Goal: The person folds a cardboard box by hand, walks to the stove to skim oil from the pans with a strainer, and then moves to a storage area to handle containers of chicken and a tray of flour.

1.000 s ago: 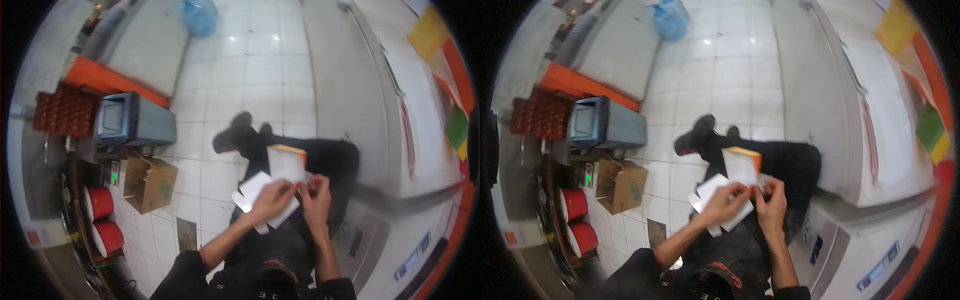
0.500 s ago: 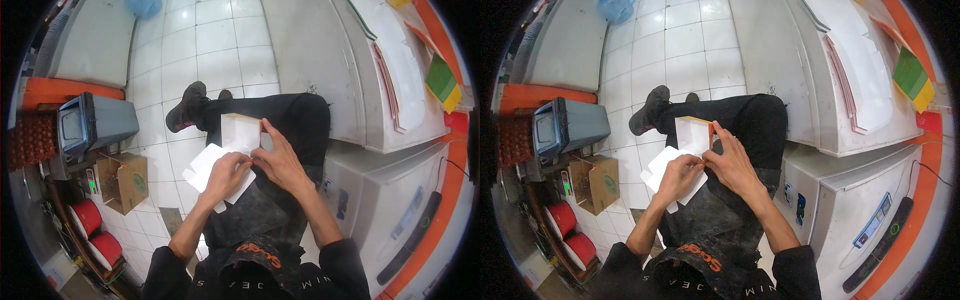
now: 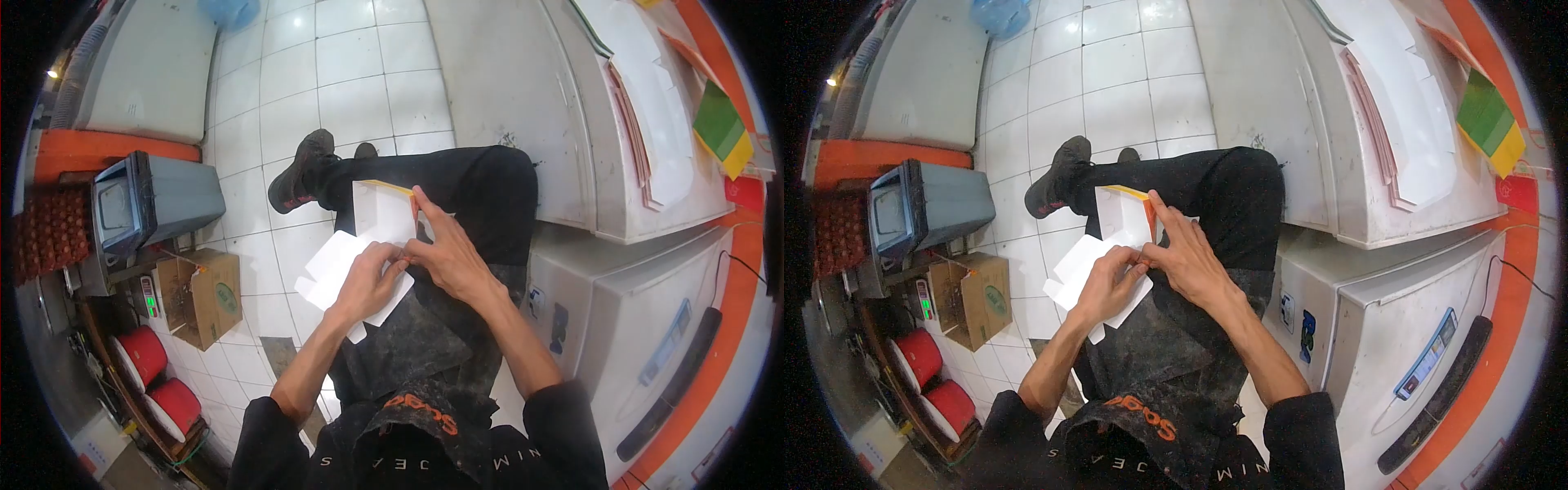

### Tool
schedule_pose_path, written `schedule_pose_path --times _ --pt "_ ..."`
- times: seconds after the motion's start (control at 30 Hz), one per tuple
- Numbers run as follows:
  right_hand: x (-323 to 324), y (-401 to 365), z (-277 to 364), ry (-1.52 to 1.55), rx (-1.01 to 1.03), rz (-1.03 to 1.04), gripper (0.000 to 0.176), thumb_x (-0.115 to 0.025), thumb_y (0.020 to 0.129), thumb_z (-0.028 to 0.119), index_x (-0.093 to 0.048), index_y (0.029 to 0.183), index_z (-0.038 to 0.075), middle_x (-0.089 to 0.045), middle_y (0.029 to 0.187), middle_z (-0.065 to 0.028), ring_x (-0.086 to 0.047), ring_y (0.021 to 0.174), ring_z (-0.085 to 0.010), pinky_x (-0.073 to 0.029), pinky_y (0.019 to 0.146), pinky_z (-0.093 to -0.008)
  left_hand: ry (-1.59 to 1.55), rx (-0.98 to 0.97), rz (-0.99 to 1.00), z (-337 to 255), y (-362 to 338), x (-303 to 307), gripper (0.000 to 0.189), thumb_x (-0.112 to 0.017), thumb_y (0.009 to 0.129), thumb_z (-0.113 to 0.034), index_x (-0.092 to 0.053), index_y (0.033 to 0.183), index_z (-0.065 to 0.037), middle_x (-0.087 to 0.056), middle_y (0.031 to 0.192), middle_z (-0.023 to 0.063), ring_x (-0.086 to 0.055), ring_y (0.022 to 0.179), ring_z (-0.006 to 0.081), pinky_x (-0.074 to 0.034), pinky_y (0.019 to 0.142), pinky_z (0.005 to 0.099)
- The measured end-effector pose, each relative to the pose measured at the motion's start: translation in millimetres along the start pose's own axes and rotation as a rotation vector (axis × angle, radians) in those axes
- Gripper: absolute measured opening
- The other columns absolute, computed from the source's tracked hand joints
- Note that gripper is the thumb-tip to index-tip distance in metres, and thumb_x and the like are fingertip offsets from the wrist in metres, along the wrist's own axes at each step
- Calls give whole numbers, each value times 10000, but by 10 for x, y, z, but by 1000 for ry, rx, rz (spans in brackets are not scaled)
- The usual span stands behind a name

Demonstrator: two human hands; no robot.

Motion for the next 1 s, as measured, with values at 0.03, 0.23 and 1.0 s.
schedule_pose_path --times 0.03,0.23,1.0 --pt "-8 0 -1 -7 -8 16 142 -667 781 51 -606 906 82 -123 1562 -171 -310 1365 -392 -351 1044 -605 -10 21 18 3 2 0 153 -609 898 -131 -626 950 11 -616 918 187 -593 856 342 -449 773 401" --pt "-39 -7 -2 -35 -38 72 159 -639 781 -10 -596 906 78 -73 1572 -143 -292 1372 -399 -312 1047 -679 -57 26 41 48 11 -14 163 -597 907 -145 -625 956 8 -615 910 181 -589 847 321 -442 754 383" --pt "-144 -195 0 332 -532 -272 229 -636 885 173 -650 916 -53 -638 848 -185 -636 738 -309 -479 668 -390 -322 157 -123 215 26 -51 251 -615 912 -203 -664 951 40 -688 851 123 -617 836 160 -460 788 304"
Point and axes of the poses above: each hand's wrist, its own y-axis towards the middle knuckle, its own x-axis out of the back of the hand, z = x × y, the point moved 3 cm from there along y, towards the middle knuckle
